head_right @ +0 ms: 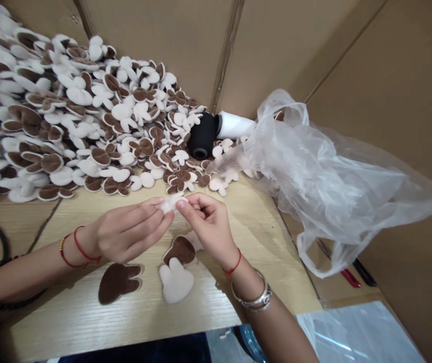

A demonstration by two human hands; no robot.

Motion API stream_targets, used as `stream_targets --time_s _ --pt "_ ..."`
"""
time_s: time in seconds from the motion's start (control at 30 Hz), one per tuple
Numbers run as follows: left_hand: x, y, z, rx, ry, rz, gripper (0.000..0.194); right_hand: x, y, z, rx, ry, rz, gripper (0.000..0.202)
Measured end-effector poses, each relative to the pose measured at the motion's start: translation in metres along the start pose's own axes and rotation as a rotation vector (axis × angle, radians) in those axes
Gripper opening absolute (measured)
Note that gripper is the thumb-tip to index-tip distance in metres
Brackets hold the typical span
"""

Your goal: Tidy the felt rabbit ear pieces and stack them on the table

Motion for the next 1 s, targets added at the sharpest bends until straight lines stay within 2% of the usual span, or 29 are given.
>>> stream_targets --time_s 0.1,0.2,0.37,0.5,0.8,1.0 --pt "0.001 0.000 0.000 0.057 -0.068 -0.002 0.025 -0.001 0.000 0.000 -0.075 0.179 0.075 0.028" --pt "0.003 0.000 -0.001 0.154 -0.131 -0.002 0.023 -0.003 -0.002 0.001 -0.178 0.361 0.099 0.026" --pt "0.004 0.001 -0.004 0.250 -0.131 -0.053 0.022 -0.008 -0.005 0.004 -0.241 0.512 0.129 0.024" --pt "0.002 0.006 -0.004 0.327 -0.164 -0.050 0.024 -0.008 -0.005 0.003 -0.241 0.544 0.167 0.021" --pt "0.000 0.011 0.000 0.397 -0.304 0.072 0.020 -0.007 -0.005 0.005 -0.227 0.485 0.160 0.023" --pt "-0.004 0.008 0.001 0.399 -0.356 0.037 0.011 -0.009 -0.005 -0.001 -0.248 0.550 0.169 0.023"
Point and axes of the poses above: each hand's wrist, its own y-axis towards the middle knuckle, its own x-axis out of the back of the hand, z = x × y, the point moved 2 cm from there along y, towards the middle knuckle, and after that the axes turned 6 degrees about y, right-handed, at the moved point
